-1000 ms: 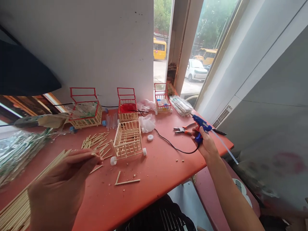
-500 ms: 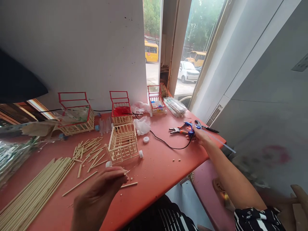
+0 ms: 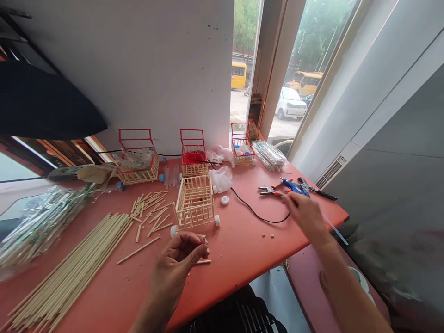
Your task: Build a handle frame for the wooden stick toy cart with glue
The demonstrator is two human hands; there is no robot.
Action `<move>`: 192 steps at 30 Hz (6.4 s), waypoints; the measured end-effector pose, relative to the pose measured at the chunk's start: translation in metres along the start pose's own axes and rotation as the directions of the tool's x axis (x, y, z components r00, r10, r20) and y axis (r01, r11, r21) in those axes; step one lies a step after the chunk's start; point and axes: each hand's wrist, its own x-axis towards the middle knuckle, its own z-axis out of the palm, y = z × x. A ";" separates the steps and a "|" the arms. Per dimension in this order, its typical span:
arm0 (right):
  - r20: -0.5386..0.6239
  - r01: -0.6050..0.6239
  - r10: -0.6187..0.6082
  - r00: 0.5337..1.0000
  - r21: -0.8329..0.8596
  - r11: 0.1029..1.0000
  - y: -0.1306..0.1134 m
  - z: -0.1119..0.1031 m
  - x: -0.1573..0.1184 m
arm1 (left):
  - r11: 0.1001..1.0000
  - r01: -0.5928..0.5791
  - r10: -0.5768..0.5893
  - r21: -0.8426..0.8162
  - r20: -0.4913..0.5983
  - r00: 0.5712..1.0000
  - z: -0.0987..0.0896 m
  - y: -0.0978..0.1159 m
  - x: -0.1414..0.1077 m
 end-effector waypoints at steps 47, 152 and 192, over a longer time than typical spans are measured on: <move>0.334 -0.022 -0.167 0.928 0.496 0.868 -0.033 0.120 -0.078 | 0.108 -0.430 0.112 0.896 0.419 0.901 -0.051 -0.005 -0.010; 0.288 0.099 -0.311 0.906 0.571 0.815 -0.062 0.136 -0.093 | 0.907 0.020 -0.133 0.420 0.242 0.961 -0.037 0.024 0.013; 0.298 0.098 -0.331 0.895 0.594 0.798 -0.065 0.135 -0.093 | 0.864 -0.048 -0.096 0.501 0.259 0.961 -0.036 0.027 0.013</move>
